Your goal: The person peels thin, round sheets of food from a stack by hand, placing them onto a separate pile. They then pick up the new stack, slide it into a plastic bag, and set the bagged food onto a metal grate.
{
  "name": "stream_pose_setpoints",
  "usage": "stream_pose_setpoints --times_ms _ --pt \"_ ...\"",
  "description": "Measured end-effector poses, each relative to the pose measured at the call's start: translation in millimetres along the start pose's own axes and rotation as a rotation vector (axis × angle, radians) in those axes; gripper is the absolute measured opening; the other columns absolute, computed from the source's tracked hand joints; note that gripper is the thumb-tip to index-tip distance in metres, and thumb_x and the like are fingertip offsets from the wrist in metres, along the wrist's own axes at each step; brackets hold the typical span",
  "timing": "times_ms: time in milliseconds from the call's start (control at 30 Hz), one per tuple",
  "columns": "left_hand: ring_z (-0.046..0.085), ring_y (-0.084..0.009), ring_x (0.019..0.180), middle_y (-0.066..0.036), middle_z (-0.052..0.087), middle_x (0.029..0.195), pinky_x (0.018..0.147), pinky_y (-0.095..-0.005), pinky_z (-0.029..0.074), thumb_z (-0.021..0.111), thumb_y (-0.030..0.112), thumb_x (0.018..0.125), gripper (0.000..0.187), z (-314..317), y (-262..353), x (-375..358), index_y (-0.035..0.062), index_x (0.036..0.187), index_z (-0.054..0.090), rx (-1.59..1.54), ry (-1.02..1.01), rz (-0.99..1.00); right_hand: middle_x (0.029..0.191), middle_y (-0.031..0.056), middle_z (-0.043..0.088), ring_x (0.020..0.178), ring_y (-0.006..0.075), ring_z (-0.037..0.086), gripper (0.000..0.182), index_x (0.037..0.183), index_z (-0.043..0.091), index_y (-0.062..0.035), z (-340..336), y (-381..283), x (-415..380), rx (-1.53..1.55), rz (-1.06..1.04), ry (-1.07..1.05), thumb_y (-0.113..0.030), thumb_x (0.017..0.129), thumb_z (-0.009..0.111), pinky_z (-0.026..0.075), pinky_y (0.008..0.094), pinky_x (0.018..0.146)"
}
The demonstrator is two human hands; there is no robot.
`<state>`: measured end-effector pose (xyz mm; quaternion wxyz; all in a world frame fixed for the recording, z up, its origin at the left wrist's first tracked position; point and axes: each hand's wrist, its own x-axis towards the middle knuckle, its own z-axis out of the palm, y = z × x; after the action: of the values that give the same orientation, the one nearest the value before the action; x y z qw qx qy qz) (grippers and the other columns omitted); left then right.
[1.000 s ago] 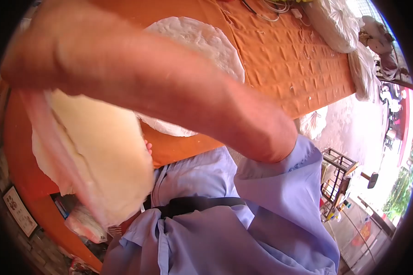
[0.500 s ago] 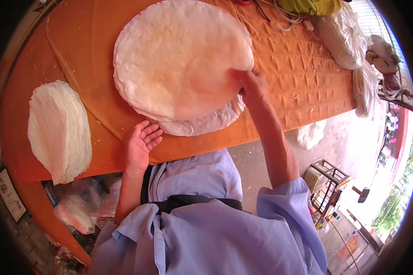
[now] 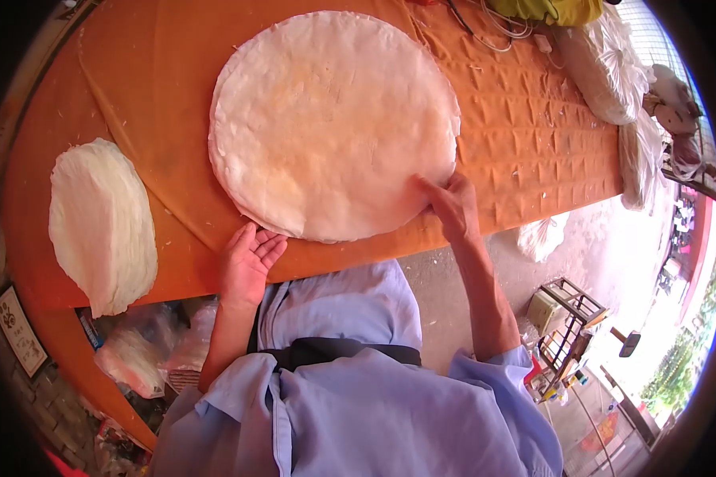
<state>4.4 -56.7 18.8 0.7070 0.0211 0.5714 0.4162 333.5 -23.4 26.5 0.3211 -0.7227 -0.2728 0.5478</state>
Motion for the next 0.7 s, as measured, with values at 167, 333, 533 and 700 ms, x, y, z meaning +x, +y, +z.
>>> stream_pose_setpoints --times_ms 167,333,533,700 --pt "0.060 -0.0145 0.085 -0.006 0.060 0.098 0.078 -0.0320 0.054 0.062 0.019 0.091 0.023 15 -8 -1 0.0033 0.106 0.054 0.184 0.046 0.163 0.090 0.0146 0.065 0.080 0.0186 0.065 0.063 0.115 0.056 0.0095 -13 -8 25 -0.315 -0.174 0.379 -0.035 0.075 0.076 0.051 0.0290 0.066" --pt "0.060 -0.0137 0.080 -0.004 0.061 0.096 0.073 -0.0299 0.054 0.066 0.014 0.088 0.022 18 -6 9 0.0036 0.102 0.053 0.112 0.097 0.190 0.084 0.0116 0.065 0.073 0.0180 0.063 0.060 0.112 0.058 0.0093 -21 -21 50 -0.161 -0.028 0.187 -0.035 0.075 0.075 0.049 0.0285 0.062" --pt "0.061 -0.0137 0.076 -0.004 0.062 0.090 0.068 -0.0295 0.055 0.067 0.010 0.086 0.021 14 -15 16 0.0034 0.101 0.053 0.108 0.135 0.199 0.074 0.0076 0.062 0.068 0.0158 0.060 0.049 0.091 0.063 0.0048 -20 -44 82 -0.510 -0.184 0.233 -0.039 0.074 0.074 0.047 0.0305 0.060" --pt "0.060 -0.0142 0.075 -0.005 0.062 0.091 0.064 -0.0297 0.055 0.068 0.008 0.084 0.024 11 -18 19 0.0003 0.102 0.054 0.120 0.176 0.202 0.071 0.0086 0.060 0.070 0.0169 0.059 0.050 0.088 0.062 0.0052 -21 -59 107 -0.438 -0.144 0.098 -0.044 0.080 0.066 0.047 0.0340 0.066"
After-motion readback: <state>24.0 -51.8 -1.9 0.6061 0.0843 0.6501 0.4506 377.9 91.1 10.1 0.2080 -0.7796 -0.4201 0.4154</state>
